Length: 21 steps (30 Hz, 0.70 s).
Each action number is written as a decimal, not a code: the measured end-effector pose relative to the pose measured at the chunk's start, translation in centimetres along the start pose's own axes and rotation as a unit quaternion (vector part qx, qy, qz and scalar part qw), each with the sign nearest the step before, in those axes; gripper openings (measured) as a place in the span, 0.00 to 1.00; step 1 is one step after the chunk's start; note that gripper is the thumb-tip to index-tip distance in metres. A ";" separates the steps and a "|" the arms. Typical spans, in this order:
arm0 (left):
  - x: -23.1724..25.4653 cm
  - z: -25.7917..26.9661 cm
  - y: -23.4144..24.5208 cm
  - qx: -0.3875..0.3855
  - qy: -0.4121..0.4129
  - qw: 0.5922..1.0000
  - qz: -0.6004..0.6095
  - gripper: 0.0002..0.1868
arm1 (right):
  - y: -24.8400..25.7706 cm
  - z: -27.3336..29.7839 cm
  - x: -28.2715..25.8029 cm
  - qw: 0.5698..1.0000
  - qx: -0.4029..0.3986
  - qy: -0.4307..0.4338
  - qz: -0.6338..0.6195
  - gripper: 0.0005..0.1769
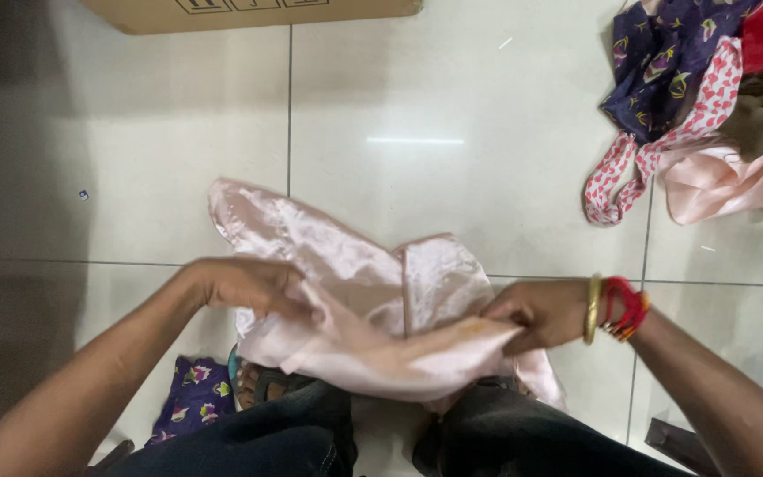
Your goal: The person folds pieces of pink satin fabric by hand on the floor, smoothing the material and aligning the edges before folding them into smaller rectangular bundles.
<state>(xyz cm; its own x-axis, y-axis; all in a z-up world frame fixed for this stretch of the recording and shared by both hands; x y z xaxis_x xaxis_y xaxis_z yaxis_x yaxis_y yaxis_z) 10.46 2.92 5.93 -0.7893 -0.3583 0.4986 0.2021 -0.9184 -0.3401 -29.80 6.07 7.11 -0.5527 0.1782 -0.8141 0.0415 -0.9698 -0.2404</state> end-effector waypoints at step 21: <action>6.0 -4.0 20.8 0.594 -0.156 0.787 0.052 0.17 | 23.6 9.9 6.8 0.632 0.668 -0.201 0.338 0.16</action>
<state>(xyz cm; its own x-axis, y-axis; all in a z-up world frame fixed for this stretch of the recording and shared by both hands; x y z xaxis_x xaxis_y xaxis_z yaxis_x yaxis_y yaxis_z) 7.65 -17.62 -1.35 -0.5885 -0.2955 0.7526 0.8030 -0.3225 0.5012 -40.82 -17.24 1.13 -0.9622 -0.1490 -0.2279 -0.2105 -0.1240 0.9697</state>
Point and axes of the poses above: each hand's wrist, its own z-axis away from the middle knuckle, its own y-axis out of the back of the hand, x = y × z, the point moved 2 cm from there along -z, towards the middle knuckle, and after that the axes turned 10 degrees about -x, right-handed, at the moved point
